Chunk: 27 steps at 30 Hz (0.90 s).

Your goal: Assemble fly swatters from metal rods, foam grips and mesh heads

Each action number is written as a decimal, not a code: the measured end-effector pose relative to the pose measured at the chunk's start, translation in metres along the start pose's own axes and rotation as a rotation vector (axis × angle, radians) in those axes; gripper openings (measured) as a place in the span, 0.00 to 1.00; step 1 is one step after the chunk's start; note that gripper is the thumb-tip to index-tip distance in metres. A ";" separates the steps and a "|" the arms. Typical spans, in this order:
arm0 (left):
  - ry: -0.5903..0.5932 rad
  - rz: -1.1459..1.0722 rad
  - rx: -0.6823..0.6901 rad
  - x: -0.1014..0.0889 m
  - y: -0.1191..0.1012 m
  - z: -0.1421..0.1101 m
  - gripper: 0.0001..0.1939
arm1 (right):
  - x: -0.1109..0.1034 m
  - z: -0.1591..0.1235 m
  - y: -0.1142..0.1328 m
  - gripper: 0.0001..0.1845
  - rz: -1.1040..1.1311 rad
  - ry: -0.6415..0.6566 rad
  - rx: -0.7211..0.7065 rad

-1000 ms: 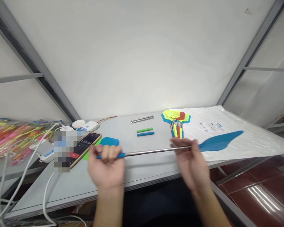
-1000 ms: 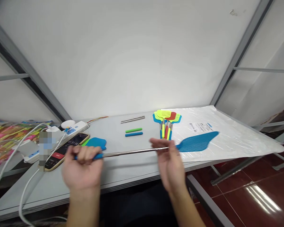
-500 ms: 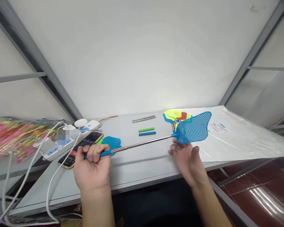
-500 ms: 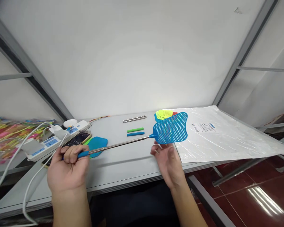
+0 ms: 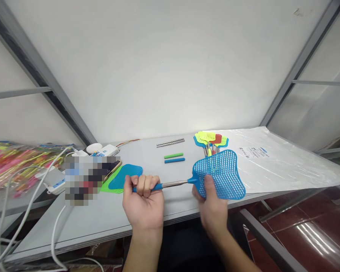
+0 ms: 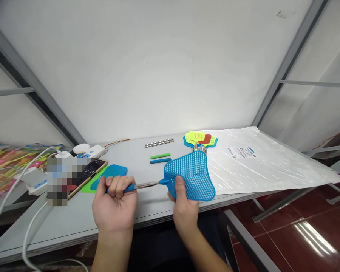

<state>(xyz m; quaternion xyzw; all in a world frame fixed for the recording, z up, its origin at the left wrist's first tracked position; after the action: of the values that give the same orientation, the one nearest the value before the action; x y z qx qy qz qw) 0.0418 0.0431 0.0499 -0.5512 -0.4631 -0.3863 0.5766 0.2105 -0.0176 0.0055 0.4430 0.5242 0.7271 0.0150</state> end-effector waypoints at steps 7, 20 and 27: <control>0.111 0.152 0.117 0.019 0.006 -0.031 0.20 | 0.012 0.003 -0.006 0.12 0.079 0.014 0.073; 0.537 1.732 0.314 0.005 -0.010 0.000 0.15 | 0.000 0.026 0.024 0.11 0.094 0.170 0.003; 0.772 1.761 -0.143 0.006 0.034 -0.024 0.14 | 0.009 0.007 -0.004 0.18 -0.292 0.306 0.027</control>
<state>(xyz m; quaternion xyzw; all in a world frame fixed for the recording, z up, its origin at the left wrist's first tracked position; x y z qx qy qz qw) 0.0786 0.0233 0.0471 -0.5698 0.3628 0.0027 0.7374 0.2076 -0.0063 0.0085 0.2468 0.5887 0.7690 0.0345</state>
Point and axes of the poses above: each hand's wrist, its own z-axis towards the middle knuckle, its own x-axis out of the palm, y = z × x, the point moved 3 cm from there along z, towards the middle knuckle, and after that the axes turned 3 degrees about z, right-handed, at the moved point
